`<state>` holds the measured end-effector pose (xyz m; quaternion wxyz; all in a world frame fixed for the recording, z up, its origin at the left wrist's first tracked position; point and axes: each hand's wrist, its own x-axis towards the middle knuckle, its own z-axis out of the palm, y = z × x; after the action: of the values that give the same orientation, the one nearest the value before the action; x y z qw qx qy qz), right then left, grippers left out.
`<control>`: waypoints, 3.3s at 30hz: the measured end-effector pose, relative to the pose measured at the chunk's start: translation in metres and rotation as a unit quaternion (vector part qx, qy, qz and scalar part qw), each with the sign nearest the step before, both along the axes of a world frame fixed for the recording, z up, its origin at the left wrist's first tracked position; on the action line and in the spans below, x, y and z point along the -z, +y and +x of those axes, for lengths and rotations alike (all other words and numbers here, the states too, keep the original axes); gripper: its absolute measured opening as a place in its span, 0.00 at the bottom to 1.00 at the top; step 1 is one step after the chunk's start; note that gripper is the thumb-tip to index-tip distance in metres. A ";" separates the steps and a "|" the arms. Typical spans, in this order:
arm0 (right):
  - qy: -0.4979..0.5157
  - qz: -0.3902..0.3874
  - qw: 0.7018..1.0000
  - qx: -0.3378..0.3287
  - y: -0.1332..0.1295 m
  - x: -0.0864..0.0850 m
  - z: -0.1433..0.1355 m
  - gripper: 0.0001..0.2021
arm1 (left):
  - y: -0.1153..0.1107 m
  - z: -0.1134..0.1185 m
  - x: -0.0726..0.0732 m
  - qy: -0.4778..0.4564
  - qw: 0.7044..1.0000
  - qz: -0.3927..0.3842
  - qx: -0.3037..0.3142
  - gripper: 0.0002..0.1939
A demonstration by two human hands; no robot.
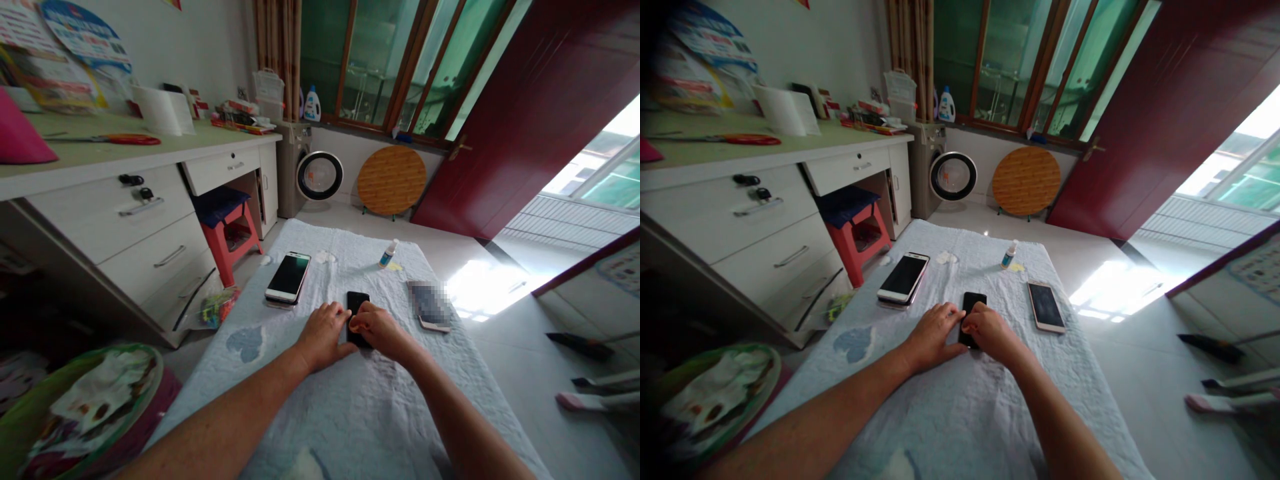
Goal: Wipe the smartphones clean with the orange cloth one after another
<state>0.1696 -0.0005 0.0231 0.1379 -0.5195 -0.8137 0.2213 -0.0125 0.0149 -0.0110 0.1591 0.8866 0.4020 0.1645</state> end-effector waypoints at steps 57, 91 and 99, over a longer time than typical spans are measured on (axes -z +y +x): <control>-0.026 0.047 0.998 0.031 0.036 0.007 -0.004 0.11 | 0.000 0.002 0.005 -0.081 0.995 -0.046 -0.028 0.52; -0.040 0.049 0.996 0.060 0.055 0.012 0.001 0.11 | -0.002 0.000 -0.008 -0.008 0.999 0.002 0.044 0.23; -0.053 0.022 0.998 0.014 0.055 0.006 -0.001 0.11 | -0.004 0.002 -0.011 0.013 0.997 0.034 0.071 0.17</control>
<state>0.1682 0.0545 0.0167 0.1090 -0.5387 -0.8172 0.1736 -0.0101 0.0114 0.0000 0.1346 0.9198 0.3341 0.1553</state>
